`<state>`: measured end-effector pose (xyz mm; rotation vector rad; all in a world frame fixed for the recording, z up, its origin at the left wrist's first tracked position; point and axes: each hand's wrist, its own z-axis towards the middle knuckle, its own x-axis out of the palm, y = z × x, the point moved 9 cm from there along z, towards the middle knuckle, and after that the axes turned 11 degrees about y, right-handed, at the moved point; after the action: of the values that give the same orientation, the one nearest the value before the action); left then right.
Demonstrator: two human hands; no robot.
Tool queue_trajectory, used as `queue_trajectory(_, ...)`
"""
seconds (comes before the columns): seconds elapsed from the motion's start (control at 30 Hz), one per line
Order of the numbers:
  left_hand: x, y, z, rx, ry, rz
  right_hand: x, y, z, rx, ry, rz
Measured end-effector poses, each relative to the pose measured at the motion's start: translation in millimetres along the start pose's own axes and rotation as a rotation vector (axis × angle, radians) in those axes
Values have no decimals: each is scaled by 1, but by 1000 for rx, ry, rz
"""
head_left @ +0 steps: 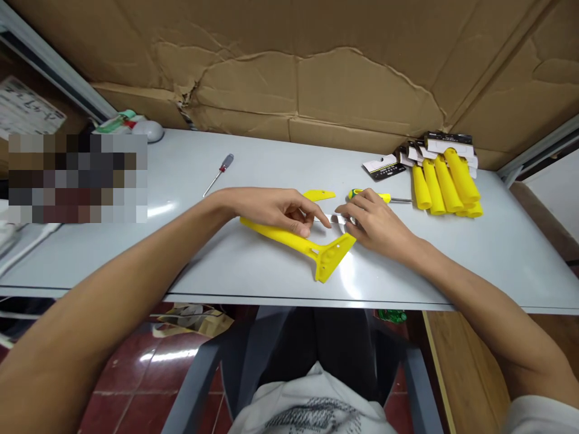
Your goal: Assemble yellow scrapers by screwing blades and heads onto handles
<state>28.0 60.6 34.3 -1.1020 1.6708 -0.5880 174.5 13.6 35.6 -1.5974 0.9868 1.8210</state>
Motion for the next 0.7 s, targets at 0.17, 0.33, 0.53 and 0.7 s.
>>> queue_trajectory(0.17, -2, 5, 3, -33, -54, -14, 0, -8, 0, 39, 75, 119)
queue_trajectory(0.33, -6, 11, 2, -85, -126, -68, -4, -13, 0, 56, 46, 116)
queue_trajectory(0.53, 3, -3, -4, 40, 14, 13, -21, -22, -3, 78, -29, 217)
queue_trajectory(0.7, 18, -12, -4, 50, 83, 198, -48, -62, -17, 274, -269, 602)
